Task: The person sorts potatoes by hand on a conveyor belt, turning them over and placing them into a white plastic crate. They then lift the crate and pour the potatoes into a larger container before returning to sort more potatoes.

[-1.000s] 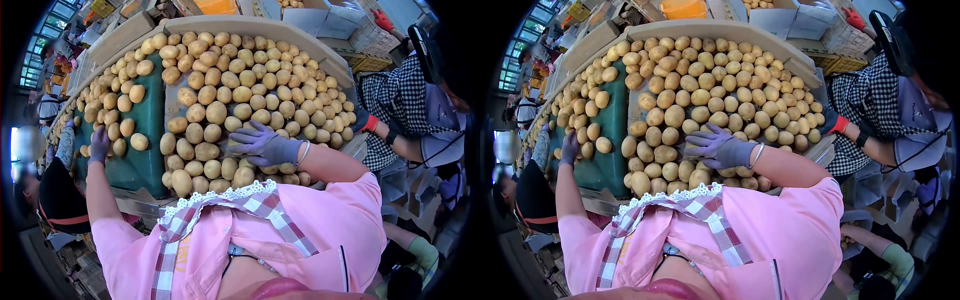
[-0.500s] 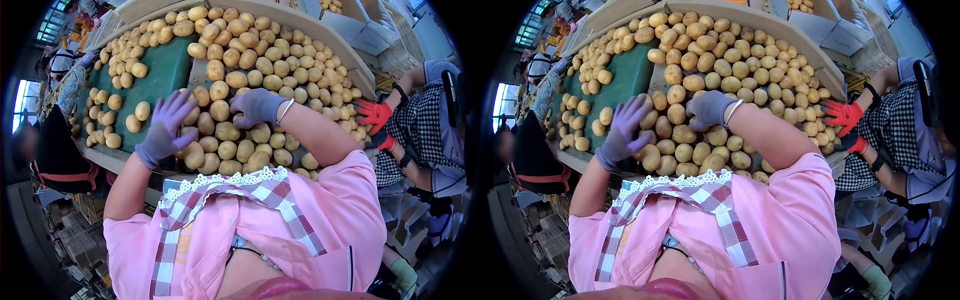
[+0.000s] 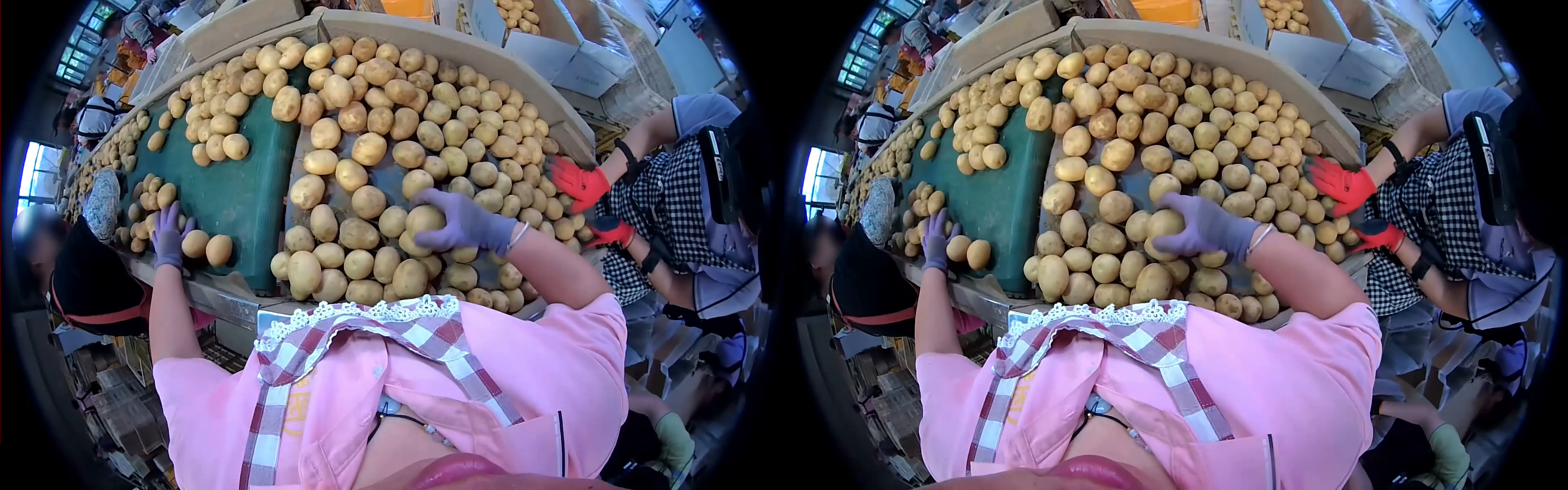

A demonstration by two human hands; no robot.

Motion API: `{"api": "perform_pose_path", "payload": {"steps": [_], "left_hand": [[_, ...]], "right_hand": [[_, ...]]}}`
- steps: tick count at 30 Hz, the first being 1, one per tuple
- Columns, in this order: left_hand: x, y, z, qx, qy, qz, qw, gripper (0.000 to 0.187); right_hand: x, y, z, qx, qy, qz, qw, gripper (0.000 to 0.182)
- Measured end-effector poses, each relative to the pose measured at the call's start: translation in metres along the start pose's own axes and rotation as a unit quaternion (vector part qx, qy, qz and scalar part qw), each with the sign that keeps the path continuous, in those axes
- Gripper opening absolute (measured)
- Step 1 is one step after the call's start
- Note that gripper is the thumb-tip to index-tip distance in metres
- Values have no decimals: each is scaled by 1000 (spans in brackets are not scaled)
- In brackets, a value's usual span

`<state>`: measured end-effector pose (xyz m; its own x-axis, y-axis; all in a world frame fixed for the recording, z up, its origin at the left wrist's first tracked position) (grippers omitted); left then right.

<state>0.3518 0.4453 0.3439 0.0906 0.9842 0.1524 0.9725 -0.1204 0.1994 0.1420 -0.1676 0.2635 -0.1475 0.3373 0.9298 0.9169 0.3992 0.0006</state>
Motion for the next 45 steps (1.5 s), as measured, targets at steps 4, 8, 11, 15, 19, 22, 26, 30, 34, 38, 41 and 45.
{"api": "perform_pose_path", "payload": {"steps": [4,8,11,15,19,22,26,30,34,38,41,45], "left_hand": [[-18,5,-31,-200,-120,-9,972,57],[-160,17,-100,-241,-208,162,934,55],[-276,15,-125,-179,-189,298,918,59],[-378,28,-96,-79,-71,428,898,69],[-376,57,-79,-39,58,360,930,61],[-314,68,-78,-127,189,332,915,50],[-185,75,-59,7,33,145,989,56],[-68,58,-21,0,-204,106,973,47],[-20,42,0,-9,-237,88,968,46],[-138,8,-63,-150,-257,147,943,48],[-261,-33,-92,-30,-299,307,903,55],[-308,-66,-100,68,-102,405,906,60]], "right_hand": [[92,-11,-40,-130,-429,-251,858,63],[34,35,-207,-468,-572,-94,667,53],[22,86,-203,-450,-525,-97,716,51],[33,187,-109,-264,-461,-192,825,51],[28,218,-84,-135,-420,8,897,51],[45,183,-80,-40,-443,68,893,48],[25,80,-42,-29,-424,-6,905,49],[8,-27,-10,-119,-432,4,894,56],[-23,-76,-44,-133,-324,136,927,28],[38,-38,-29,-214,-363,-92,902,30],[23,21,32,3,-410,-40,911,45],[19,57,31,52,-368,50,927,33]]}}
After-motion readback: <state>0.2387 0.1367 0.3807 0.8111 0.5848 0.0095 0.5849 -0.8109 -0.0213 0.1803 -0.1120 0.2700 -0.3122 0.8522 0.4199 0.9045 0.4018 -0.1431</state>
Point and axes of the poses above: each hand's wrist, its own y-axis towards the middle knuckle, its own z-axis out of the palm, x = y × z, the point moved 3 cm from there along y, towards the middle knuckle, and after that the axes turned 2 degrees about x, right-handed, at the moved point
